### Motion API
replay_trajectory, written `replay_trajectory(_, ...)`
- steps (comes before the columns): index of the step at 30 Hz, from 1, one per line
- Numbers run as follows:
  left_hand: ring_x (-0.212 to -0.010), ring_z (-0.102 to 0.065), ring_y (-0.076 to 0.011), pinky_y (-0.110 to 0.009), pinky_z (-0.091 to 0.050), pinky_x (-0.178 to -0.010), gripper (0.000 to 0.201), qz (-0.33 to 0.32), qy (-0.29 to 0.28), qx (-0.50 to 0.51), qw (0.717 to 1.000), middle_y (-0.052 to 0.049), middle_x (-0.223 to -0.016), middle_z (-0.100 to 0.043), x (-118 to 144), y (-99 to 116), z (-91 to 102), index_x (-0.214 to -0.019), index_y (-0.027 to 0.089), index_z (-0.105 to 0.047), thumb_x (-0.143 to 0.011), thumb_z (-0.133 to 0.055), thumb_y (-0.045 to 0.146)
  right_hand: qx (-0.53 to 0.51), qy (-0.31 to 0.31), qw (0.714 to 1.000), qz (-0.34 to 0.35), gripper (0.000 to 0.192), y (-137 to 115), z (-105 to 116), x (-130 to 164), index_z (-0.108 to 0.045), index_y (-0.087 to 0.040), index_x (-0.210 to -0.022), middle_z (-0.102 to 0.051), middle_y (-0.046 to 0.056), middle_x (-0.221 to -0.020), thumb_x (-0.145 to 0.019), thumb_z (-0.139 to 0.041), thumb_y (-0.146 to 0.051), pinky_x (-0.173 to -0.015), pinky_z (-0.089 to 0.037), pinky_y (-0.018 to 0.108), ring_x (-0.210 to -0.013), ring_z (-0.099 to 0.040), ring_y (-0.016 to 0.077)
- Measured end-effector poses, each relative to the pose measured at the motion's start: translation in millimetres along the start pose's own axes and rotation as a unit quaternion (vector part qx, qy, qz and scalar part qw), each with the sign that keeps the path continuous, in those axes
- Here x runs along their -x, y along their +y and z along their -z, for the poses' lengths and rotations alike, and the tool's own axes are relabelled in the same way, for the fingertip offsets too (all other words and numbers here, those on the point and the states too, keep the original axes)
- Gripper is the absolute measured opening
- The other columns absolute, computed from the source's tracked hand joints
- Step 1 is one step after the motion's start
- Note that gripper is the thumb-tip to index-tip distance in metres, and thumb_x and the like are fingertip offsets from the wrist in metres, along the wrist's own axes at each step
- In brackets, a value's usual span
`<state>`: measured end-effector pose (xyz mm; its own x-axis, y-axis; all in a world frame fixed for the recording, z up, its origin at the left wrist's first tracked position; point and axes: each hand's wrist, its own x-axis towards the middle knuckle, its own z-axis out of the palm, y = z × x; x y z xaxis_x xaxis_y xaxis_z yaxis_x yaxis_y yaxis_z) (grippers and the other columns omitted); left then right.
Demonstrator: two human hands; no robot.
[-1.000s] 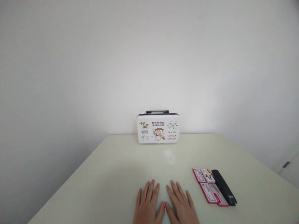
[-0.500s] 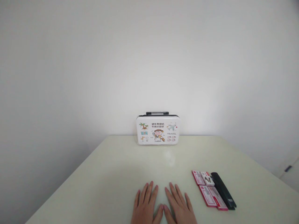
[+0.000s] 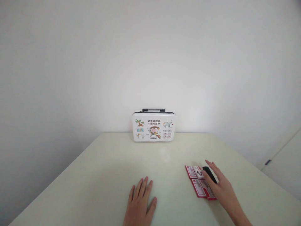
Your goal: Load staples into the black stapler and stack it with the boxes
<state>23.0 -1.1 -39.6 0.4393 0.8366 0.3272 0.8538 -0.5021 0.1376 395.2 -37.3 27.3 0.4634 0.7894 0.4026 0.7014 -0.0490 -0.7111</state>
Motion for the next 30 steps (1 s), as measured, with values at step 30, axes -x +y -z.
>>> replay_trajectory(30,-0.149,-0.035,-0.0283,-0.05,-0.036,-0.121,0.072,0.175,0.12,0.189,0.959,-0.011,-0.162,-0.035,-3,7,19.3,-0.157,0.022,-0.029,-0.091,-0.055,0.032,-0.266,-0.108,0.957,-0.04,0.068,-129,-175,88,-0.041,-0.019,-0.153,-0.04,0.01,-0.161,-0.096,-0.051,-0.055,-0.127,-0.021,0.049,-0.15,-0.033,0.0273)
